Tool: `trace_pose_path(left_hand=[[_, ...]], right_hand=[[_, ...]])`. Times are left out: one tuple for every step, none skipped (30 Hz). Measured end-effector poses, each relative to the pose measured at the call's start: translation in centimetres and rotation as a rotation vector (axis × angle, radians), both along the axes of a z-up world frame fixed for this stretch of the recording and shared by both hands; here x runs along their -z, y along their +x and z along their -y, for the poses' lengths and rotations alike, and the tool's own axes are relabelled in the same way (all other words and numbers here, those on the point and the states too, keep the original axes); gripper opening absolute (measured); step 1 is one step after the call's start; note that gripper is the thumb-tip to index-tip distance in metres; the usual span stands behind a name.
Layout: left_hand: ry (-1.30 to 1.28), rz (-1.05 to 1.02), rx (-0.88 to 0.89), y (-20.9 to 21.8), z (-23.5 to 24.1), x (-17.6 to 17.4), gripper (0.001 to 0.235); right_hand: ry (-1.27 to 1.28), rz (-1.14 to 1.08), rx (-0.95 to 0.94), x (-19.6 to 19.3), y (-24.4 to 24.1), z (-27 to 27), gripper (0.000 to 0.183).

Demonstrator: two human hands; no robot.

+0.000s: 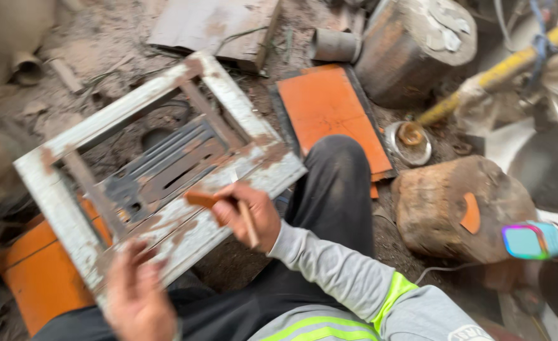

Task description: The person uses a small curved template and a pointed tool to trace outlines on orange sheets, then cuts along the traced lines to produce curved pieces. The person repeats the tracing and cutting process on multiple sheets, occasionally repositioning the template and adjusting the sheet.

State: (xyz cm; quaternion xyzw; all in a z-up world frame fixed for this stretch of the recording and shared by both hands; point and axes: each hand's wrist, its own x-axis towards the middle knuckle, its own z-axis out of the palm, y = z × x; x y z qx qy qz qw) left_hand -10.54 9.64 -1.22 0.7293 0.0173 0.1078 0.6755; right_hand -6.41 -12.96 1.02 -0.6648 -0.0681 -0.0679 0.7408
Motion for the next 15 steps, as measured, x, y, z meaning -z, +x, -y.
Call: trace_pose_path(left_hand=[[-0.185,-0.130,0.117,0.3,3.1,-1.0,0.048],[-0.412,-0.298,0.199,0.9,5.9,-1.7,0.050],[-0.531,-0.350,0.221,1.4,7.7,-2.2,0.045],[-0.646,-0.409,0.238,1.5,8.9,-2.4,0.041],[-0.761,-0.470,0.254,1.7,9.7,-2.3,0.040],[-0.723,-0.420,0.256,1.9,10.3,-1.8,0.036],[-0.686,-0.370,0.260,2.1,10.4,-1.2,0.033],[-0.650,-0.317,0.254,2.0,10.1,-0.3,0.031],[-0.587,-0.313,0.232,2.0,9.4,0.8,0.030],[-0.524,-0.307,0.211,2.0,8.4,1.9,0.030],[-0.462,-0.302,0.190,1.9,7.3,3.2,0.029],[-0.411,-0.337,0.172,1.7,6.2,4.7,0.031],[-0.360,-0.371,0.153,1.4,5.0,6.2,0.033],[-0.306,-0.408,0.134,1.0,3.7,7.8,0.035],[-0.290,-0.440,0.157,0.6,2.6,9.4,0.037]], right_hand=[[0.052,-0.029,-0.045,-0.8,-1.1,0.2,0.016],[-0.046,0.050,-0.033,-1.6,-1.7,0.7,0.017],[-0.145,0.126,-0.021,-2.4,-2.3,1.2,0.017],[-0.243,0.194,-0.011,-2.9,-2.8,1.8,0.018],[-0.381,0.265,0.035,-3.1,-3.0,3.0,0.018],[-0.519,0.337,0.071,-3.2,-3.3,4.9,0.018],[-0.658,0.407,0.105,-2.8,-3.4,6.9,0.019],[-0.423,0.480,0.187,-2.0,-2.8,9.7,0.034],[-0.184,0.545,0.268,-0.8,-2.6,12.6,0.050],[-0.007,0.204,0.524,0.6,-3.3,15.1,0.050],[-0.582,-0.044,0.832,2.1,-4.1,19.5,0.049],[-0.311,-0.038,0.934,4.6,-3.9,23.1,0.038],[-0.272,-0.105,0.969,7.8,-3.1,27.1,0.032],[-0.136,-0.304,1.039,11.8,-2.8,29.8,0.032],[0.004,-0.503,1.099,16.4,-2.7,31.9,0.035]])
